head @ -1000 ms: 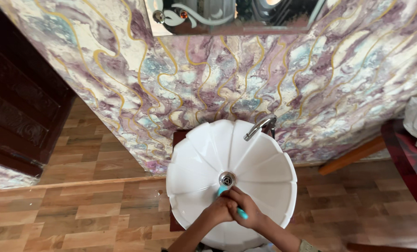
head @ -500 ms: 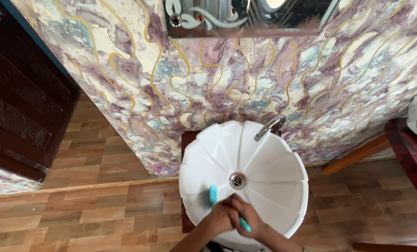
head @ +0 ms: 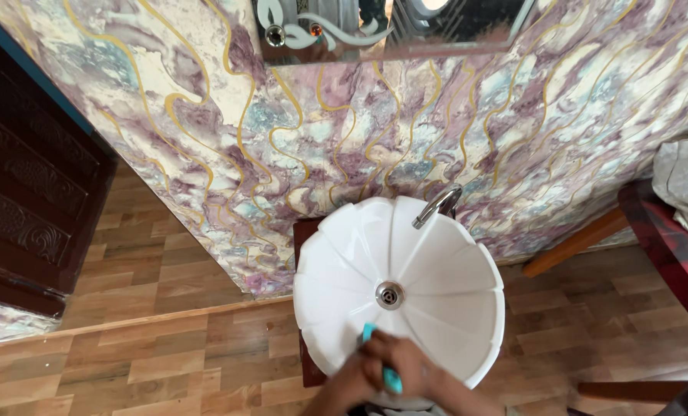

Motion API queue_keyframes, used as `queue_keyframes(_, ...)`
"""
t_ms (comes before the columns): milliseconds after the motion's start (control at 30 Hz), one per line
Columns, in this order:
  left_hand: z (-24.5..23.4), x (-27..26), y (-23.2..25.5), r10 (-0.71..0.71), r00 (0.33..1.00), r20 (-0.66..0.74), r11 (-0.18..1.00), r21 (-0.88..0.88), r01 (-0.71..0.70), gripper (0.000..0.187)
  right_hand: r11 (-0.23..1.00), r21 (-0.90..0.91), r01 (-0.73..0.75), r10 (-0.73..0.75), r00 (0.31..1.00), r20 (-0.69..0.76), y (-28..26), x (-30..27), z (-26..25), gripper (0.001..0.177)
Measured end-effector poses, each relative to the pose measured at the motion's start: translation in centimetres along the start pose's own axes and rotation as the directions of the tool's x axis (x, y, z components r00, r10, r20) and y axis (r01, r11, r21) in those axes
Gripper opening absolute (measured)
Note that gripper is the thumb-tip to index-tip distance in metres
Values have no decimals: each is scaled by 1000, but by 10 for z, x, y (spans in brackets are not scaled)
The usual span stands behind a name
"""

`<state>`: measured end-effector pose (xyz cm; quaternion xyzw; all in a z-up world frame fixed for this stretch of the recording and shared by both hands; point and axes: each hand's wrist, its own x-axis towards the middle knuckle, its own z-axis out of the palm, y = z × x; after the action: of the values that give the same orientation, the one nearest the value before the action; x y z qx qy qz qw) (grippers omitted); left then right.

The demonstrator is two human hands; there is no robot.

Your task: The person scrubs the interior and exterior surfaces of a white pedestal sink using a small blue brush by hand.

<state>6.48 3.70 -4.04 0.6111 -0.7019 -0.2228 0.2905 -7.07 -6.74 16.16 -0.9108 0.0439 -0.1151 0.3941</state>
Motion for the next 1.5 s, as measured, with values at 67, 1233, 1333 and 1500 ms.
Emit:
queue_keyframes(67,1,-13,11,-100,995,-5,994,-52,100,27,999,-52,16,-16,1000,5,-10,-3,4,36)
queue_keyframes(1233,28,49,44,-204,977,-66,959,-216,186,24,1000,-19,-8,8,1000,-10,10,-12,-36,30)
queue_keyframes(1333,28,58,39,-195,977,-84,973,-142,182,25,1000,-19,3,-4,999,-35,15,-7,-36,28)
queue_keyframes(1500,13,66,44,-301,953,36,939,-166,303,24,999,-25,-43,42,998,-46,20,-4,-35,28)
